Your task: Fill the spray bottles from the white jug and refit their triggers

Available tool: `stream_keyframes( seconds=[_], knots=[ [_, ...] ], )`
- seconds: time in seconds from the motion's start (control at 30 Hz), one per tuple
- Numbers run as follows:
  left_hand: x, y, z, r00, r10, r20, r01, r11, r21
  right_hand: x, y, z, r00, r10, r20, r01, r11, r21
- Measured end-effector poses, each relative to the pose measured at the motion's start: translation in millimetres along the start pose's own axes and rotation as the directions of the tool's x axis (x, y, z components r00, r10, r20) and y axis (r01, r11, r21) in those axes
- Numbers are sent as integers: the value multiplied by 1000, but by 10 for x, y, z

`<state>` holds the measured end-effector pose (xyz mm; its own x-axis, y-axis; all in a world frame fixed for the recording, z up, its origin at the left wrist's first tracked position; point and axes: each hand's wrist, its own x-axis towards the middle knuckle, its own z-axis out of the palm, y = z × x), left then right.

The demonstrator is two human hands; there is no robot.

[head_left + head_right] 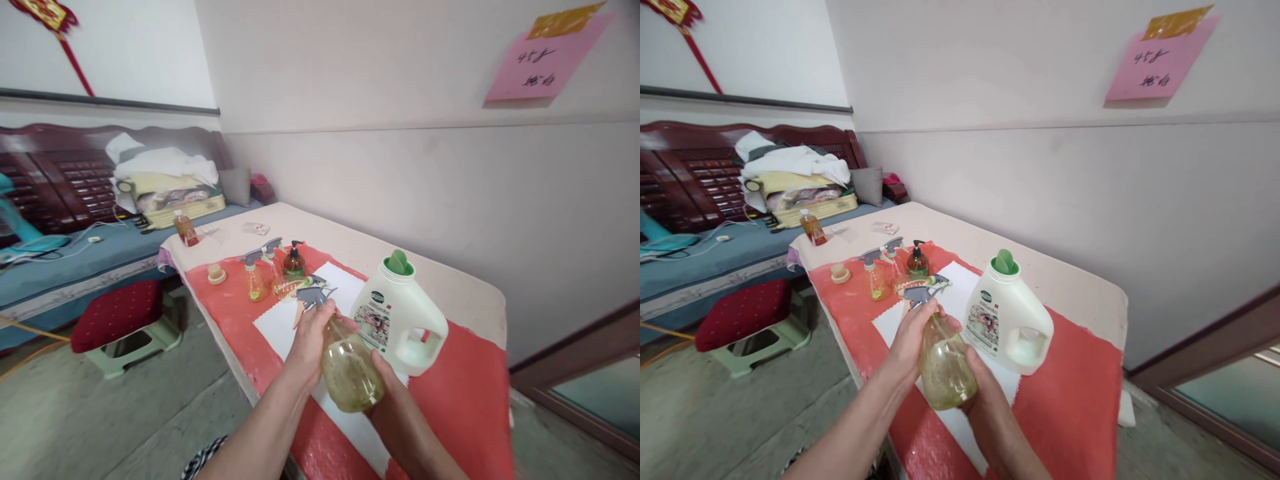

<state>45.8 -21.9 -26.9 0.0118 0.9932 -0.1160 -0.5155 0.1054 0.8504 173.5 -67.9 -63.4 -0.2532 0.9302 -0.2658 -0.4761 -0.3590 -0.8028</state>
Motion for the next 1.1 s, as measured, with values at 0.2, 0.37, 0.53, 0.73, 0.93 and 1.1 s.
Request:
stream_keyframes(
  seconds=[0.2, 0.37, 0.53, 0.73, 0.93, 1.1],
  knots=[
    [0, -31, 57, 978, 163, -133, -104, 923, 370, 74, 12, -86, 930, -361, -73, 178, 614, -769],
    [-27, -84, 84, 986, 148, -82, -95, 886, 454, 49, 87, -23, 898, -430, -93, 131, 464, -876],
    [-57, -39, 35, 996, 67, 57, -85, 903, 421, 0, -17, -16, 948, -317, 19, 231, 648, -726],
    [-97, 20, 11, 988, -44, 148, -25, 903, 430, -52, -90, -64, 965, -205, 164, 262, 784, -562],
    [-119, 97, 40, 904, -23, 427, -90, 966, 241, -139, -338, -287, 946, -246, 213, 322, 803, -502],
    [2, 121, -8, 938, -4, 348, -87, 965, 246, -340, -812, -723, 806, -579, -122, 516, 789, -333]
  ],
)
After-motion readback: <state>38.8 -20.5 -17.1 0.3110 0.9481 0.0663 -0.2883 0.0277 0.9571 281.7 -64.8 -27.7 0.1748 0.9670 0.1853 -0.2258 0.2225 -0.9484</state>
